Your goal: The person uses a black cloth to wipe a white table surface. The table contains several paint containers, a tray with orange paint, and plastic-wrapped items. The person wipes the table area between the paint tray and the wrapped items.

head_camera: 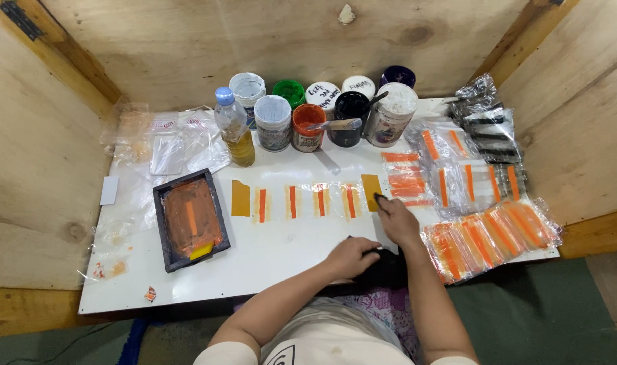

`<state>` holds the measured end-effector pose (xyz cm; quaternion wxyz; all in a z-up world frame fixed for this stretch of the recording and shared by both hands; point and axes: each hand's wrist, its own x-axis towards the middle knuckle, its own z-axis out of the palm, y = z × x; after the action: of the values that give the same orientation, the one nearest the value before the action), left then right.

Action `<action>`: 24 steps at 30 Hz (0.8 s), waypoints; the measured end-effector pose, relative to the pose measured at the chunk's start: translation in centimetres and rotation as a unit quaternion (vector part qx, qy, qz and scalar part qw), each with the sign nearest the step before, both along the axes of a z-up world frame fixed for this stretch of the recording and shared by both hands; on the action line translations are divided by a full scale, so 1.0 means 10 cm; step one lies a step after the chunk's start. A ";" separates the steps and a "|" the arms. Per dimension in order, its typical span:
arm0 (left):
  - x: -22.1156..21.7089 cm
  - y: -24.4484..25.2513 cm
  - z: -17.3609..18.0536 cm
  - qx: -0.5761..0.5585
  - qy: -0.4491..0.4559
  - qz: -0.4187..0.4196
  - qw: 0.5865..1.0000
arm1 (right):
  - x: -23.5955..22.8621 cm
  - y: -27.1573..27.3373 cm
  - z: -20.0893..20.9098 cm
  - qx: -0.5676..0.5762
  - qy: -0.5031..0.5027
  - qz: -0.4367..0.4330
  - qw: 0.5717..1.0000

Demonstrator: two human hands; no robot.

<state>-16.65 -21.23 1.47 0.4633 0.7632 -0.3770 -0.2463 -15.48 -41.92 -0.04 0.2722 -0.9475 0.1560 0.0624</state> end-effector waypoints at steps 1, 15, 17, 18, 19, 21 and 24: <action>0.11 -0.03 -0.18 0.000 -0.002 -0.001 1.000 | 0.03 0.03 -0.01 0.000 -0.002 -0.001 1.000; 0.11 0.12 -0.53 0.125 -0.339 0.092 0.928 | -0.09 0.29 -0.15 -0.175 -0.055 0.144 0.973; 0.08 0.10 -0.48 0.129 -0.339 0.094 0.927 | -0.10 0.30 -0.20 -0.233 -0.077 0.160 0.956; 0.08 0.08 -0.45 0.134 -0.341 0.097 0.925 | -0.10 0.30 -0.23 -0.290 -0.101 0.176 0.935; 0.06 0.07 -0.41 0.133 -0.341 0.096 0.926 | -0.10 0.30 -0.23 -0.291 -0.101 0.176 0.935; 0.05 0.05 -0.31 0.156 -0.335 0.087 0.925 | -0.09 0.31 -0.24 -0.339 -0.104 0.186 0.916; 0.06 -0.01 -0.34 0.182 -0.311 0.063 0.931 | 0.00 0.28 -0.30 -0.338 -0.115 0.187 0.915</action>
<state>-16.06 -21.29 -1.97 0.1909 0.8951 -0.4018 -0.0311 -15.52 -39.15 -2.99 -0.0649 -0.9955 -0.0446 -0.0536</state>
